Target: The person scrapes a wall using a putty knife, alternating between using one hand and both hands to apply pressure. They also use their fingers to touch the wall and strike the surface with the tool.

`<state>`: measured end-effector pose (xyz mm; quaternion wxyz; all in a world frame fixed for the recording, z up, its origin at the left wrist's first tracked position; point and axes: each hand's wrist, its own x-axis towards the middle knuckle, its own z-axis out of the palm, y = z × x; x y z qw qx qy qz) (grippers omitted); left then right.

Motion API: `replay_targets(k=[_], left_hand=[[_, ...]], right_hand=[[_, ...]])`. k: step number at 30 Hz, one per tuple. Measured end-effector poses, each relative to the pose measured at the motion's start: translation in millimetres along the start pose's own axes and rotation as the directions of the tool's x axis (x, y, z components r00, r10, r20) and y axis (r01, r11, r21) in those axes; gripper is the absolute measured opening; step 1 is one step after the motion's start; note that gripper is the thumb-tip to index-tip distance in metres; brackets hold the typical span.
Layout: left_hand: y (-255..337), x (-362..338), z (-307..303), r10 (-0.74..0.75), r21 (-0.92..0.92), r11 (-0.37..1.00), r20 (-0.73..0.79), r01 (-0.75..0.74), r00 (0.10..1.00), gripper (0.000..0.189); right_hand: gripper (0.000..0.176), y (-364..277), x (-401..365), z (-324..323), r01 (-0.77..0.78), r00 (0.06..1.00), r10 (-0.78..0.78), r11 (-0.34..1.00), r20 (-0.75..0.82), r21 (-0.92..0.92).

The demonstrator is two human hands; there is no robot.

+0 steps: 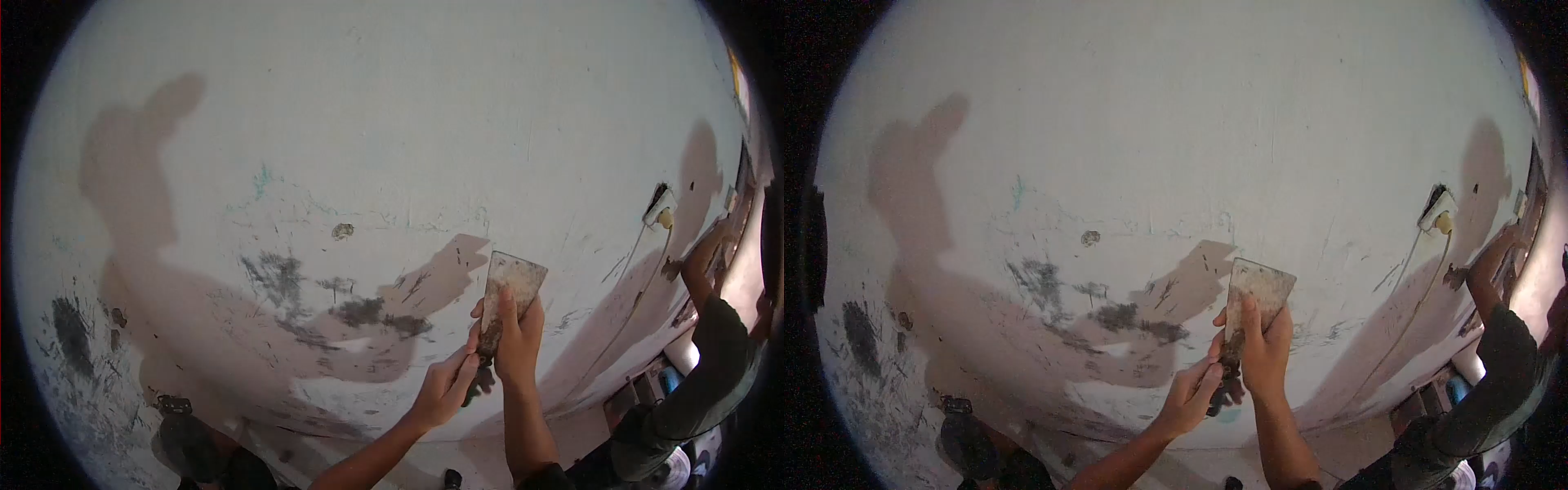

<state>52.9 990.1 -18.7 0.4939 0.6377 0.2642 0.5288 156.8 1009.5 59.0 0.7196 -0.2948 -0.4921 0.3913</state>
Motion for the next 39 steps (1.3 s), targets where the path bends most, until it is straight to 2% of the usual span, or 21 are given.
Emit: replay_targets(k=[1,2,5,7,8,10,11,12,14,22,26,32,35,39], left_hand=[[2.1,7.6,-1.3,0.177,0.249,0.954,-0.011,-0.168,0.984,0.034],[5.5,14.7,-7.2,0.232,0.351,0.912,-0.019,-0.210,0.973,0.025],[29.5,33.4,-20.1,0.293,0.428,0.867,-0.022,-0.256,0.956,0.016],[39.1,41.7,-24.4,0.472,0.635,0.706,-0.093,-0.313,0.877,0.029],[40.6,48.7,-29.2,0.474,0.636,0.706,-0.095,-0.313,0.875,0.029],[39.5,65.3,-40.5,0.749,0.818,0.209,0.217,-0.535,0.625,0.046],[41.1,70.2,-44.2,0.754,0.822,0.152,0.262,-0.549,0.602,0.052],[43.1,77.4,-47.6,0.755,0.823,0.152,0.261,-0.547,0.602,0.052],[46.0,91.9,-53.9,0.783,0.781,0.022,0.375,-0.624,0.497,0.056],[42.9,127.6,-64.1,0.804,0.694,0.027,0.413,-0.720,0.428,0.051],[41.1,133.7,-65.6,0.823,0.686,-0.019,0.424,-0.727,0.379,0.049],[38.1,135.1,-66.1,0.837,0.689,-0.059,0.429,-0.723,0.341,0.046],[41.1,133.3,-65.9,0.825,0.675,-0.030,0.434,-0.738,0.363,0.045],[41.4,132.5,-67.3,0.818,0.683,-0.072,0.457,-0.727,0.348,0.046]], right_hand=[[0.025,-6.1,6.9,-1.6,0.011,0.999,-0.009,0.998,0.033,-0.063],[0.024,-11.2,13.6,-3.0,0.023,0.998,-0.014,0.992,0.069,-0.126],[0.025,-13.4,30.4,-2.6,0.039,0.993,-0.023,0.990,0.115,-0.134],[0.024,-11.4,37.8,-3.0,0.055,0.990,-0.039,0.992,0.133,-0.116],[0.024,-9.7,40.6,-1.8,0.056,0.990,-0.040,0.992,0.136,-0.117],[0.024,-7.7,45.4,1.4,0.138,0.988,-0.118,0.967,0.103,-0.213],[0.024,-6.6,45.9,2.3,0.138,0.988,-0.118,0.967,0.104,-0.212],[0.023,-5.5,46.6,3.5,0.140,0.989,-0.126,0.965,0.075,-0.223],[0.022,-3.6,46.0,5.6,0.136,0.991,-0.129,0.962,0.046,-0.235],[0.023,-1.4,44.5,11.0,0.147,0.988,-0.141,0.982,0.062,-0.121],[0.023,0.2,44.9,12.5,0.182,0.983,-0.179,0.972,0.034,-0.151],[0.022,-2.2,47.9,11.3,0.156,0.987,-0.150,0.977,0.055,-0.148],[0.020,0.4,47.6,14.2,0.176,0.984,-0.174,0.977,0.034,-0.120],[0.020,-1.2,43.0,16.2,0.144,0.990,-0.143,0.984,0.014,-0.102]])
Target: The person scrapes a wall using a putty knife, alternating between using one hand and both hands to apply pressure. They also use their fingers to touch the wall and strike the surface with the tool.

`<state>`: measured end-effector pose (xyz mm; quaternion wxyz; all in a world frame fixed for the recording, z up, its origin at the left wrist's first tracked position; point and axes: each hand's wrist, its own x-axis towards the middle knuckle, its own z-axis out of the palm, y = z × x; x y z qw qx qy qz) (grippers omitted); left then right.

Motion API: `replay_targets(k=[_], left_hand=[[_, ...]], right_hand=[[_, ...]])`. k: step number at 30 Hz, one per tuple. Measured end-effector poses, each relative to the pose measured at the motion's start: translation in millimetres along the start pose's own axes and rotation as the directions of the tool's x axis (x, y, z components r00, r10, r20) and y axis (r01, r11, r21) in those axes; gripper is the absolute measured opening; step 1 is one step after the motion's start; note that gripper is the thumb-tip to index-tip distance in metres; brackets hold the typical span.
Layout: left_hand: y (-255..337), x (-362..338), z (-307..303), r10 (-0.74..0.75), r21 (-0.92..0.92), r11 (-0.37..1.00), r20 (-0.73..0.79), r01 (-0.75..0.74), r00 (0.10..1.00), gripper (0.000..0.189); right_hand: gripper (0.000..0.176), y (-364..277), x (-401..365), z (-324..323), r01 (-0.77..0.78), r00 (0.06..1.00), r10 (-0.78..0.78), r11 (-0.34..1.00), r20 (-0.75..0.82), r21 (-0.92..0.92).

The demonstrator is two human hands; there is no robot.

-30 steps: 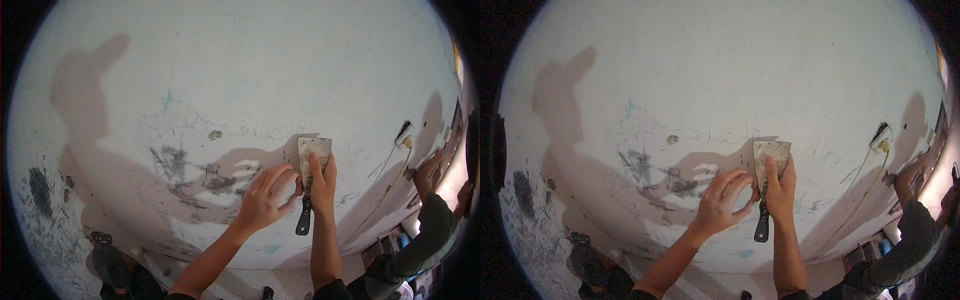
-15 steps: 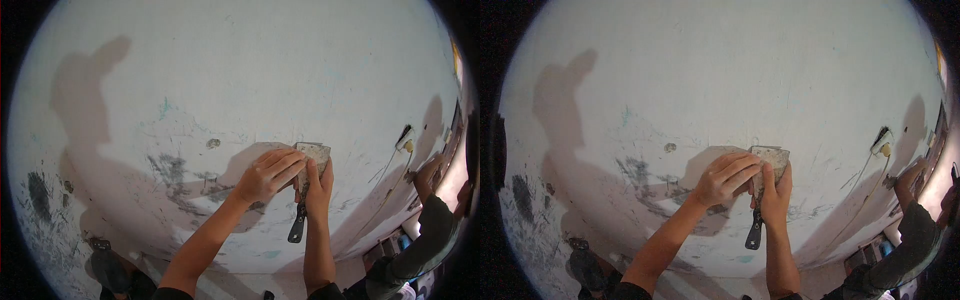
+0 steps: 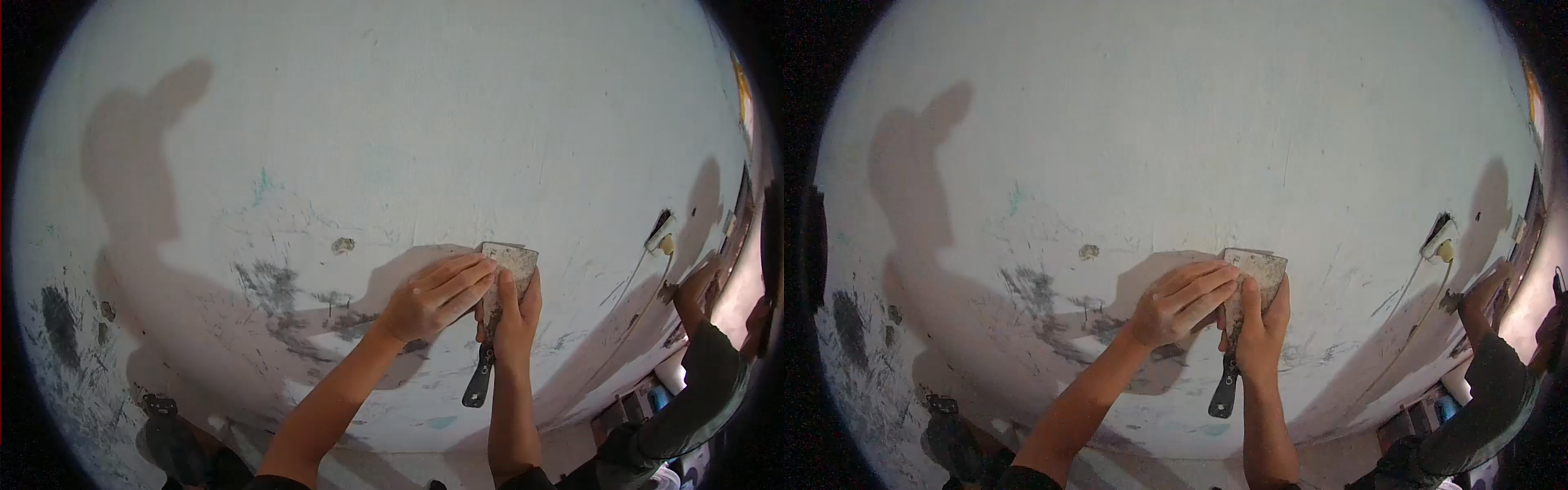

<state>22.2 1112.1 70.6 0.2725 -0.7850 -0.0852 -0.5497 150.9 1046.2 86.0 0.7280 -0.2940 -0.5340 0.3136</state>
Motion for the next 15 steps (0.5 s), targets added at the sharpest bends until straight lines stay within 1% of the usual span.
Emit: replay_targets(k=[3,5,7,9,10,12,13,14,15], left_hand=[[0.5,0.3,-0.4,-0.020,-0.009,1.000,-0.001,0.020,1.000,0.046],[0.1,-1.9,1.1,-0.034,-0.037,0.999,-0.003,0.034,0.999,0.044],[2.6,-3.5,0.4,-0.041,-0.036,0.999,0.003,0.041,0.999,0.043],[3.0,-2.0,-2.9,-0.035,-0.025,0.999,0.004,0.035,0.999,0.043],[3.2,1.4,-2.8,-0.048,-0.009,0.999,-0.019,0.047,0.999,0.043],[4.4,3.3,-1.3,-0.054,-0.002,0.999,-0.035,0.054,0.998,0.043],[5.2,1.2,-2.5,-0.067,-0.036,0.997,-0.013,0.067,0.998,0.035],[4.9,-0.5,-4.2,-0.079,-0.064,0.995,0.004,0.079,0.997,0.028],[4.6,-2.6,-4.6,-0.070,-0.058,0.996,0.001,0.070,0.998,0.028]], right_hand=[[0.020,1.0,2.2,-0.8,0.018,0.999,-0.017,0.999,0.028,-0.029],[0.021,7.2,-1.1,3.5,0.045,0.999,-0.045,0.999,-0.028,0.000],[0.022,9.8,-3.9,2.7,0.009,0.999,-0.007,1.000,-0.053,0.026],[0.022,6.3,0.4,1.5,-0.022,0.999,0.021,1.000,-0.032,-0.017],[0.022,5.8,3.2,4.5,-0.013,0.999,0.013,1.000,-0.030,-0.016],[0.023,6.3,4.1,12.1,0.063,0.995,-0.059,0.997,-0.078,0.049],[0.023,7.0,2.4,9.9,0.066,0.995,-0.061,0.996,-0.084,0.054],[0.023,9.0,-0.7,6.6,0.033,0.998,-0.030,0.998,-0.062,0.055],[0.023,11.3,-2.3,3.6,0.004,0.999,-0.002,0.998,-0.037,0.055]])
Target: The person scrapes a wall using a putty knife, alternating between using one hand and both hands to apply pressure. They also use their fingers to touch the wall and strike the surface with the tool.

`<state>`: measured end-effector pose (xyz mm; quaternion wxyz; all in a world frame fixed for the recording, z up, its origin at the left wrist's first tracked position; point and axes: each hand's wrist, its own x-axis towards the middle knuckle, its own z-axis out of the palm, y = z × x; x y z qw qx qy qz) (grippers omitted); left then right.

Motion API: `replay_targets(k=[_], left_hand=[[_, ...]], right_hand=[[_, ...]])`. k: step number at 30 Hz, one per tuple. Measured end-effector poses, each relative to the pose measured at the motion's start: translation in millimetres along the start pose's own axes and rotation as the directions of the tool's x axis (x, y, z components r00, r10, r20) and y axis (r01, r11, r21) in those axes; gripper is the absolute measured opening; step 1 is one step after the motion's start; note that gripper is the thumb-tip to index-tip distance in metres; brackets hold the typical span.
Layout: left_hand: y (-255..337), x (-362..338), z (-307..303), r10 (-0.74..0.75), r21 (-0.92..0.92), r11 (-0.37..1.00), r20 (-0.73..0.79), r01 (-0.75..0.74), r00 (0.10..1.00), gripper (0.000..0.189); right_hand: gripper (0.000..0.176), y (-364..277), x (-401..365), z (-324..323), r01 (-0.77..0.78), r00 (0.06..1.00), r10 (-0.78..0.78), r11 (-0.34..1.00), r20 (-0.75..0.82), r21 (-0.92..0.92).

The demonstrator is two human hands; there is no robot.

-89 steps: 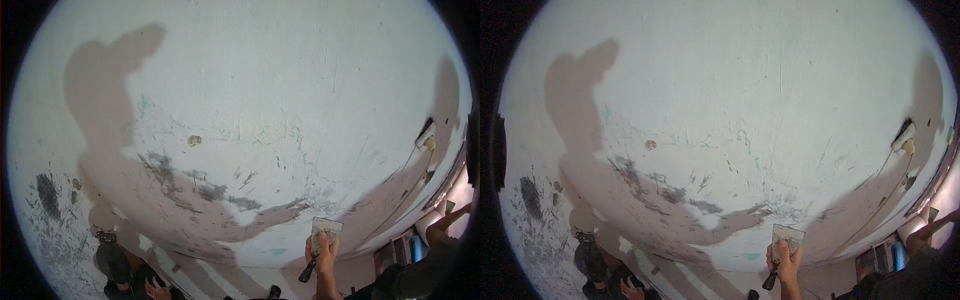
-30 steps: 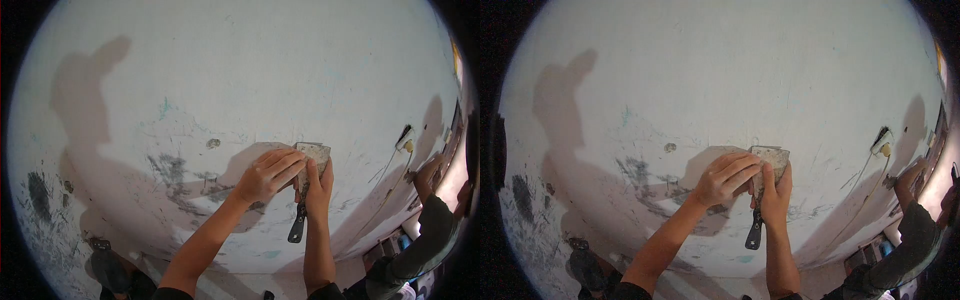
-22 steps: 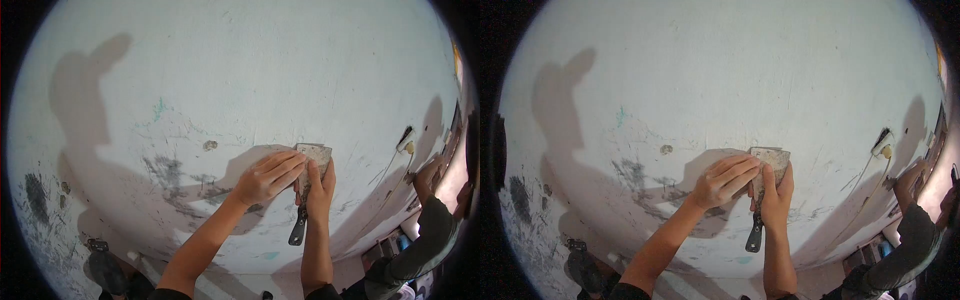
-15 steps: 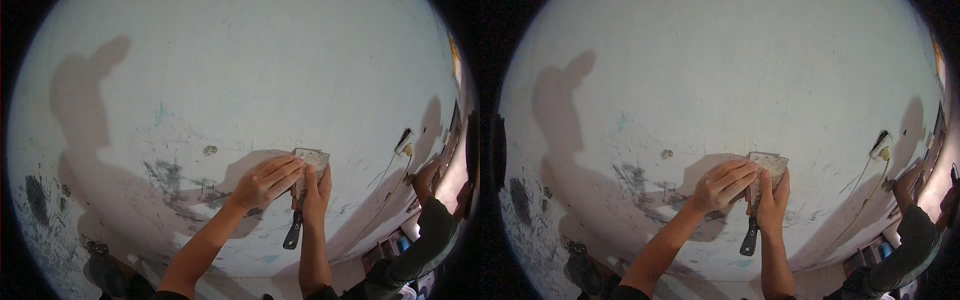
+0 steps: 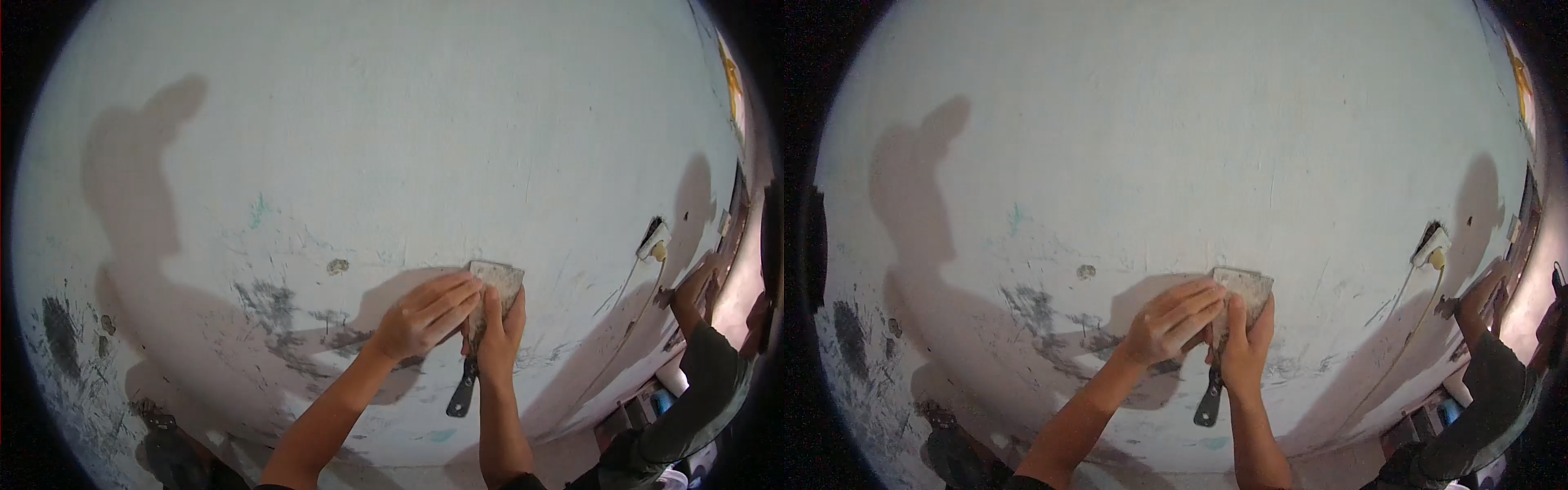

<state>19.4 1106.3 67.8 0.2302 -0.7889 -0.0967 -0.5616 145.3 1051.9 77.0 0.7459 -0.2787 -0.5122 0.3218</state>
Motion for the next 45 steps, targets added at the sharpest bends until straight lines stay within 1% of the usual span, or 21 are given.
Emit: replay_targets(k=[2,4,10,14,16,20,22,26,29,31,32,33,34,35,36,38,40,41,43,44,45], left_hand=[[-0.9,-1.3,1.8,0.004,-0.042,0.999,0.033,-0.003,0.999,0.031],[-0.5,1.6,1.9,0.001,-0.023,1.000,0.019,0.000,1.000,0.033],[-0.7,-1.8,2.1,0.004,-0.056,0.998,0.017,-0.003,1.000,0.031],[2.2,-1.3,-1.4,-0.023,-0.038,0.999,0.029,0.025,0.999,0.029],[-1.9,-1.2,2.4,0.013,-0.032,0.999,-0.001,-0.013,1.000,0.042],[-1.3,1.4,0.1,-0.015,-0.028,0.999,-0.021,0.015,1.000,0.043],[-3.1,-2.3,0.2,0.029,-0.066,0.997,-0.012,-0.029,1.000,0.045],[-5.1,4.7,-3.3,0.044,-0.036,0.998,-0.001,-0.044,0.999,0.046],[15.9,0.0,-27.4,-0.123,-0.118,0.984,0.067,0.131,0.990,0.048],[35.6,-38.4,-61.2,-0.302,-0.261,0.912,0.092,0.316,0.949,0.045],[41.5,-78.5,-74.0,-0.404,-0.363,0.852,0.005,0.378,0.915,0.032],[57.3,-123.2,-84.3,-0.661,-0.411,0.713,-0.125,0.568,0.740,0.018],[72.9,-167.6,-94.7,-0.843,-0.533,0.529,-0.242,0.660,0.480,0.037],[86.1,-175.2,-117.1,-0.947,-0.918,0.277,-0.210,0.285,0.244,0.044],[102.3,-194.9,-127.2,-0.964,-0.924,0.264,-0.246,0.277,0.096,0.045],[136.6,-234.3,-132.8,-0.989,-0.946,0.143,-0.149,0.291,0.000,0.044],[168.9,-264.4,-133.2,-0.986,-0.933,-0.025,-0.036,0.359,-0.160,0.048],[180.8,-275.9,-136.5,-0.988,-0.933,-0.039,-0.017,0.358,-0.152,0.048],[202.1,-297.2,-140.1,-0.947,-0.976,-0.142,0.086,0.165,-0.309,0.046],[210.0,-314.7,-141.4,-0.946,-0.975,-0.155,0.099,0.159,-0.310,0.046],[214.3,-333.5,-143.3,-0.969,-0.980,-0.197,0.195,-0.004,-0.150,0.037]], right_hand=[[0.023,0.0,4.4,0.0,0.023,0.999,-0.024,1.000,0.046,0.020],[0.021,-2.8,4.7,8.1,0.033,0.996,-0.036,0.999,-0.080,-0.029],[0.023,-5.9,4.0,-1.2,0.030,0.999,-0.029,0.997,0.026,-0.069],[0.023,2.6,-3.5,2.9,0.066,0.997,-0.069,0.996,-0.041,-0.068],[0.023,-3.4,2.4,5.6,0.041,0.998,-0.044,0.997,-0.034,-0.069],[0.025,-5.1,0.9,10.4,0.067,0.997,-0.071,0.995,-0.042,-0.074],[0.019,-3.1,-1.0,6.0,0.073,0.997,-0.076,0.993,-0.033,-0.089],[0.024,-8.1,1.3,3.0,0.066,0.998,-0.068,0.986,-0.009,-0.156],[0.025,-13.6,2.4,2.8,0.044,0.999,-0.041,0.983,0.018,-0.180],[0.026,-22.9,-0.8,7.3,0.004,1.000,-0.005,0.979,-0.008,-0.205],[0.026,-23.8,-2.3,5.5,-0.016,1.000,0.013,0.979,-0.017,-0.203],[0.025,-21.9,-2.2,3.9,0.001,1.000,-0.003,0.978,-0.012,-0.207],[0.025,-19.1,-0.9,3.8,0.023,1.000,-0.026,0.979,-0.013,-0.204],[0.024,-17.8,-0.5,1.6,0.015,1.000,-0.015,0.983,0.001,-0.182],[0.024,-17.0,1.2,3.8,0.009,1.000,-0.012,0.985,-0.011,-0.175],[0.024,-20.3,5.2,5.1,0.038,0.999,-0.037,0.989,0.004,-0.144],[0.025,-21.1,0.4,4.8,0.040,0.999,-0.044,0.986,-0.024,-0.164],[0.025,-20.0,-0.9,2.8,0.000,1.000,-0.004,0.985,-0.022,-0.170],[0.025,-19.1,2.6,1.5,0.013,1.000,-0.009,0.986,0.024,-0.169],[0.025,-20.3,5.2,3.3,0.014,1.000,-0.011,0.984,0.017,-0.180],[0.025,-21.6,7.3,6.6,0.029,1.000,-0.028,0.986,0.007,-0.162]])
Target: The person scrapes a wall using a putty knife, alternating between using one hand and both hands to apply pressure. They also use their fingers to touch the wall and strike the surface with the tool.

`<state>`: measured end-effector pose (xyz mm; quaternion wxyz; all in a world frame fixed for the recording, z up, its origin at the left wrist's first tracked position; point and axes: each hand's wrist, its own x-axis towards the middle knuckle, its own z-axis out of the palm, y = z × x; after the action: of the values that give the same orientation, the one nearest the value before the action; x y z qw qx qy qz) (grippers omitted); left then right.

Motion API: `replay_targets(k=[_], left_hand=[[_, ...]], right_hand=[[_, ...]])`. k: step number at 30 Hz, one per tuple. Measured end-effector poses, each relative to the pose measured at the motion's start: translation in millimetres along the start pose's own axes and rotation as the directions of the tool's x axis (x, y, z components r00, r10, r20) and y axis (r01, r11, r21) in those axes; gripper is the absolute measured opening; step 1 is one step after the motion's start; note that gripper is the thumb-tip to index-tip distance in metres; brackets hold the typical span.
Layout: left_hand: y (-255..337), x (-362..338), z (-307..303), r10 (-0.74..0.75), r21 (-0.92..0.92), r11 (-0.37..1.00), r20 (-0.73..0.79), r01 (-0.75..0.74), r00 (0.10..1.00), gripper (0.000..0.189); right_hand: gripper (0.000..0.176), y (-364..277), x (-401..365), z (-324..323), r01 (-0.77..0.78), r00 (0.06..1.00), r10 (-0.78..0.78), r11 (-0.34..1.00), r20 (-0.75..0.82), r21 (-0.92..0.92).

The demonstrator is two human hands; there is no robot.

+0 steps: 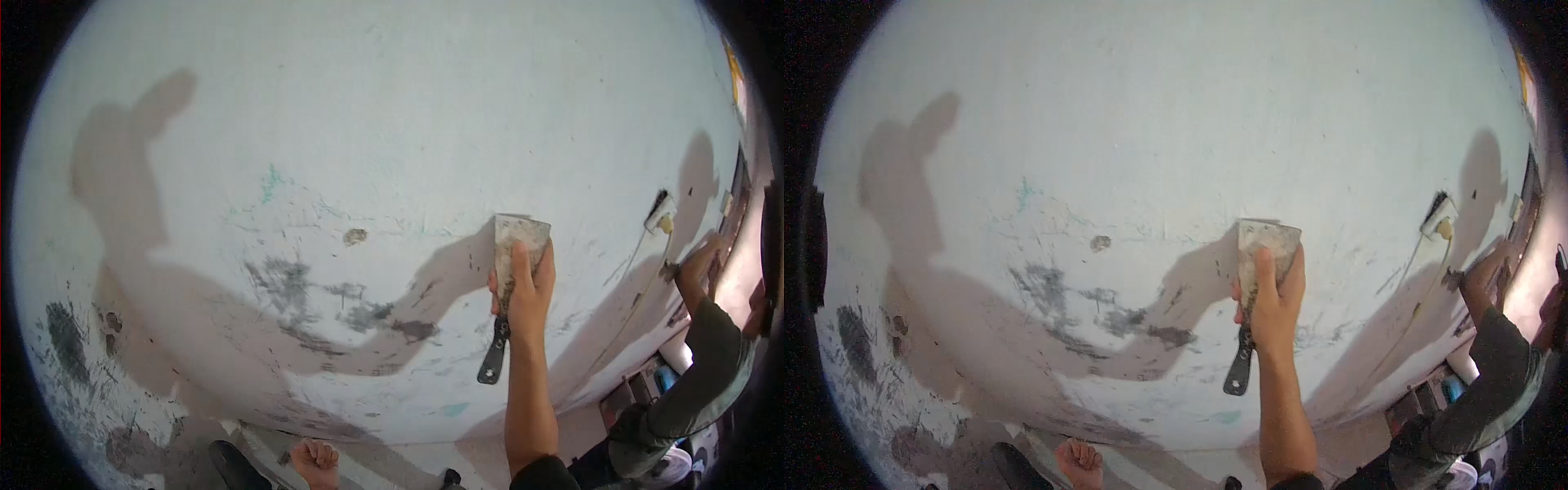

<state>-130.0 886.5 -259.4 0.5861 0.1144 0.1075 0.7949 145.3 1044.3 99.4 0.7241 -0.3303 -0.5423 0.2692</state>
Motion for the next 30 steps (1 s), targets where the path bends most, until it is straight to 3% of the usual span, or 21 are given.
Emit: replay_targets(k=[1,2,3,4,5,7,9,11,13,17,19,23,25,26,28,29,30], left_hand=[[2.5,-2.8,-9.7,-0.066,-0.138,0.986,0.170,0.090,0.983,0.037],[3.2,-5.3,6.3,-0.077,-0.132,0.986,0.175,0.101,0.982,0.037],[4.1,-11.6,36.6,-0.098,-0.085,0.992,-0.131,0.088,0.987,0.037],[3.3,-14.7,53.1,-0.093,-0.035,0.996,-0.423,0.086,0.901,0.041],[-0.2,-14.7,53.4,-0.098,-0.038,0.995,-0.419,0.090,0.903,0.041],[-4.4,-17.0,52.3,-0.080,-0.044,0.997,-0.566,0.066,0.820,0.039],[-9.8,-15.7,36.5,-0.101,-0.076,0.995,-0.541,0.071,0.835,0.038],[-6.3,-15.2,31.5,-0.122,-0.109,0.991,-0.514,0.076,0.849,0.038],[-5.9,-13.0,45.8,-0.130,-0.081,0.991,-0.432,0.105,0.892,0.037],[-10.9,-6.6,25.7,-0.111,0.008,0.992,-0.413,0.126,0.904,0.035],[-6.8,-3.9,15.3,-0.203,0.032,0.975,-0.282,0.221,0.938,0.034],[-12.1,-1.6,30.1,-0.156,0.001,0.985,-0.388,0.170,0.908,0.035],[-11.8,-2.9,23.3,-0.209,0.042,0.975,-0.182,0.220,0.961,0.036],[-12.5,-6.3,25.6,-0.208,0.051,0.974,-0.183,0.220,0.961,0.036],[-14.4,-12.5,31.9,-0.164,0.044,0.981,-0.327,0.188,0.931,0.033],[-13.4,-12.7,25.2,-0.161,0.050,0.981,-0.321,0.187,0.933,0.033],[-16.5,-16.0,12.1,-0.149,0.218,0.952,-0.288,0.216,0.946,0.031]], right_hand=[[0.025,0.5,-2.2,2.0,0.010,1.000,-0.010,1.000,-0.016,0.021],[0.026,4.0,-4.2,4.7,-0.001,0.997,0.001,1.000,-0.072,0.010],[0.026,4.4,-5.9,3.4,0.000,0.996,0.001,1.000,-0.084,0.009],[0.024,4.2,-6.9,2.6,-0.006,0.998,0.007,1.000,-0.060,0.021],[0.022,3.8,-6.0,1.9,-0.009,1.000,0.010,1.000,-0.027,0.029],[0.023,3.4,-0.6,0.2,-0.007,1.000,0.006,0.999,0.012,0.039],[0.026,5.6,-2.5,6.4,0.053,0.998,-0.051,0.998,-0.047,0.039],[0.025,9.8,-7.7,2.8,0.019,0.999,-0.018,1.000,-0.050,0.019],[0.025,5.7,-3.4,1.3,-0.003,1.000,0.003,1.000,-0.007,0.024],[0.025,1.9,1.2,-3.2,-0.029,0.999,0.028,0.999,0.027,0.016],[0.026,6.8,-4.1,-1.6,-0.045,0.999,0.045,0.998,-0.013,0.041],[0.026,2.7,2.1,3.2,0.001,0.999,0.001,0.998,-0.032,0.063],[0.026,11.6,-3.0,4.2,0.003,0.999,0.002,0.994,-0.052,0.109],[0.026,15.9,-11.5,2.4,-0.035,0.999,0.040,0.991,-0.033,0.132],[0.023,31.5,-40.1,-3.0,-0.165,0.986,0.163,0.972,0.023,0.170],[0.023,42.8,-61.9,-9.0,-0.261,0.962,0.242,0.952,0.130,0.158],[0.024,74.1,-90.9,-15.1,-0.320,0.939,0.299,0.940,0.167,0.115]])
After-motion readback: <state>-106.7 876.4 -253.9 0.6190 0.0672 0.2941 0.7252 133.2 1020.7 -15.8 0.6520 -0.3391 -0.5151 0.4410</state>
